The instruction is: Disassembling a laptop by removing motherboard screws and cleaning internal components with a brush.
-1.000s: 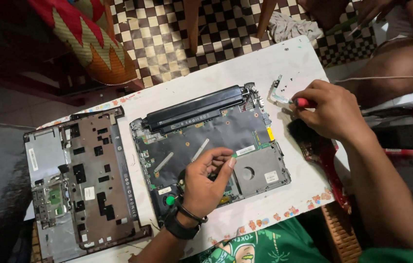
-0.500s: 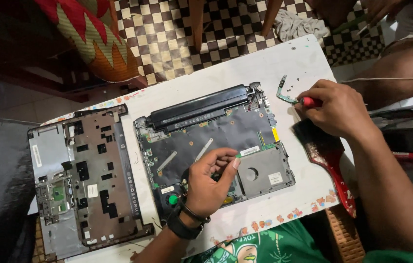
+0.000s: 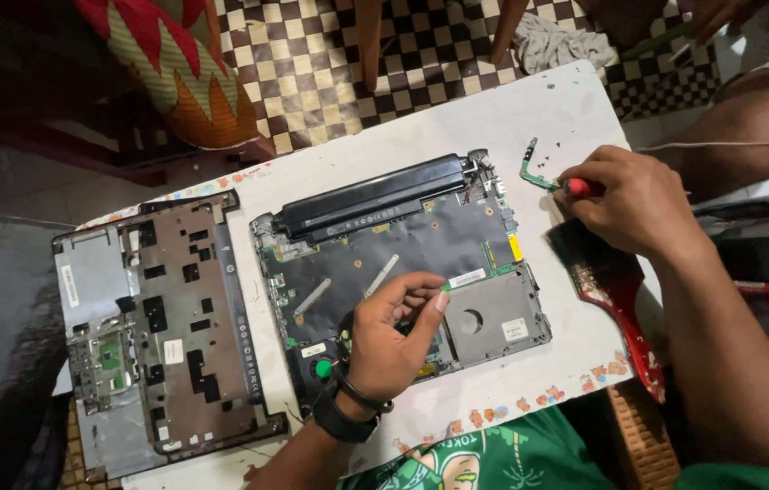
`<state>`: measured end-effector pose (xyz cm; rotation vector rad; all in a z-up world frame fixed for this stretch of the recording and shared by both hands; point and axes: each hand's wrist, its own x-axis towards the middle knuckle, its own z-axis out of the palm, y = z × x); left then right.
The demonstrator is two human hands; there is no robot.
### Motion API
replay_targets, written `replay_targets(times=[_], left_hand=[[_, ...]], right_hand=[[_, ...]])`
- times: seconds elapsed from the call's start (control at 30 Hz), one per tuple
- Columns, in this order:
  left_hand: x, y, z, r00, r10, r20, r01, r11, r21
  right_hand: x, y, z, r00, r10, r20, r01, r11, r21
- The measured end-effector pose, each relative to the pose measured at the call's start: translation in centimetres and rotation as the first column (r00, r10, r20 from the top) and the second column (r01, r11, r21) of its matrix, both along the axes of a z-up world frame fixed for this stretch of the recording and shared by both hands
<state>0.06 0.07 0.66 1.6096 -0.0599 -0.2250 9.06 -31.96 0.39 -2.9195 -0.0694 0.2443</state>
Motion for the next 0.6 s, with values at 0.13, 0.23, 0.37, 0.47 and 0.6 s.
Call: replay_targets(times=[0.13,0.23,0.37,0.47,0.6], left_hand=[[-0.1,0.1,0.0,1.000,-0.005,-0.012,0.005,1.000,0.019],[-0.2,0.0,-0.1,1.000,-0.007,-0.005,0.007,1.000,0.009],[-0.1,0.0,0.0,1.000,0.001,-0.006,-0.001,1.000,-0.005],[-0.1,-0.1,0.1,1.000,0.003,0.001,-0.003,1.000,0.016],[-0.1,-0.2,0.1,1.000,0.016,-0.005,-0.016,1.000,0.020]], right_hand=[[-0.1,0.3,0.2,0.998,-0.051,-0.022,0.052,0.998,0.022],[-0.4,0.0,0.5,0.999,-0.046,-0.003,0.046,0.997,0.066],[-1.3,-0.5,1.1,0.993,0.014,0.117,-0.018,0.999,0.033],[-1.7,-0.7,0.3,0.984,0.031,0.177,-0.031,1.000,-0.004],[-0.2,1.3,1.2,1.000,0.000,-0.027,-0.002,0.995,-0.096]])
